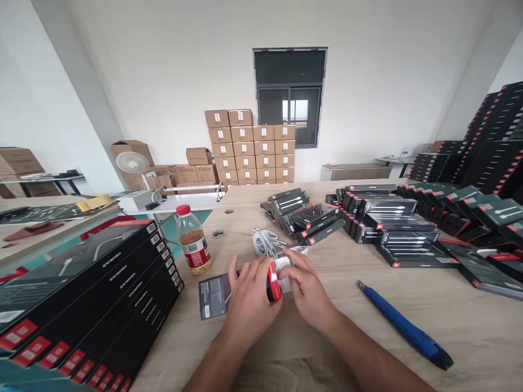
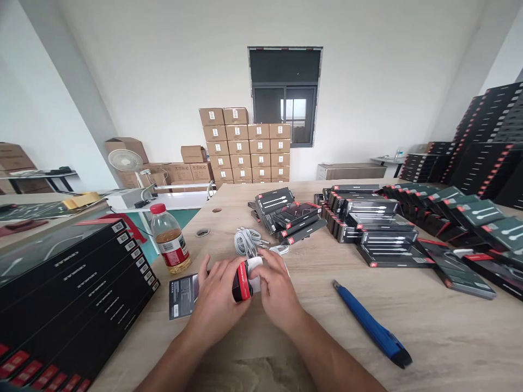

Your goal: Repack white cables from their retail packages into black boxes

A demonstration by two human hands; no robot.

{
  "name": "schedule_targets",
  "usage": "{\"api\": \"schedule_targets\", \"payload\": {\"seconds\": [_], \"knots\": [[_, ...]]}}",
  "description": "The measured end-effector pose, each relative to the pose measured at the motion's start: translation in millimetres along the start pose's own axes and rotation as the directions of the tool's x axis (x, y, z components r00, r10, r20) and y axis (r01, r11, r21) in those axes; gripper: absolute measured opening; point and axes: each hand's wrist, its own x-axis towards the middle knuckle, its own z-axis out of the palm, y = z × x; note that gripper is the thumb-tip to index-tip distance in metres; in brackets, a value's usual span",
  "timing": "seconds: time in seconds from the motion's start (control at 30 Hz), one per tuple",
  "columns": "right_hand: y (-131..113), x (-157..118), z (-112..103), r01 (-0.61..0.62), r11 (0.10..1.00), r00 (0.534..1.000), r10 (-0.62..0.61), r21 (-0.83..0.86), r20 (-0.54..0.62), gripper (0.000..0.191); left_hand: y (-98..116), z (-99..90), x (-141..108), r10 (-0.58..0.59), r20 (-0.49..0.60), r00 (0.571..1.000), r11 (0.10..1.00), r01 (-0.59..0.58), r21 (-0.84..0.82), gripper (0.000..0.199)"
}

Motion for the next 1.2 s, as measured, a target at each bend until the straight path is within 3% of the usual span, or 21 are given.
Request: {"api": "schedule_targets", "payload": {"seconds": [0.1,0.2,0.33,0.5,0.6,0.67,0.77,0.87,0.93,1.03,1.2], "knots": [[-5,2,3,-0.154,0.974,0.985,0.138,0.169,0.104,0.03,3,0.7,1,-0.016,-0.035,0.999,1.0,0.017,0.018,0.052],[-10,7,-1,-0.318,0.883,0.946,0.273,0.345,0.172,0.024,3,-0.9,3,-0.009,0.011,1.0,1.0,0.009,0.02,0.054],[-1,16,-19,-0.391,0.788,0.898,0.439,0.475,0.011,0.044,-5,-5.3,3,-0.044,0.075,0.996,0.999,0.044,0.012,0.064],[21,22,-44,-0.404,0.815,0.859,0.494,0.415,-0.133,0.044,-17,-9.3,0,-0.092,0.14,0.986,0.995,0.087,0.04,0.071],[22,21,-50,-0.357,0.883,0.869,0.433,0.303,-0.24,0.037,-19,-10.4,-1,-0.123,0.191,0.974,0.992,0.113,0.064,0.067],[19,19,-50,-0.244,0.963,0.932,0.265,0.115,-0.246,0.027,-18,-10.8,0,-0.136,0.239,0.962,0.99,0.125,0.062,0.068],[14,13,-47,-0.063,0.976,0.998,0.057,-0.207,-0.036,0.015,-14,-10.5,0,-0.121,0.301,0.946,0.993,0.118,0.03,0.071],[11,8,-43,-0.063,0.936,0.985,0.115,-0.346,0.13,0.013,-12,-9.3,-1,-0.099,0.336,0.937,0.994,0.105,0.0,0.071],[11,7,-42,-0.075,0.927,0.973,0.148,-0.367,0.176,0.011,-11,-8.9,-2,-0.1,0.362,0.927,0.993,0.113,-0.017,0.071],[12,9,-46,-0.039,0.946,0.976,0.104,-0.322,0.19,0.013,-12,-9.6,-2,-0.114,0.404,0.908,0.99,0.139,-0.033,0.071],[10,16,-59,0.019,0.985,1.0,-0.015,-0.171,0.025,0.016,-14,-12.4,-3,-0.132,0.444,0.886,0.986,0.165,-0.037,0.068]]}}
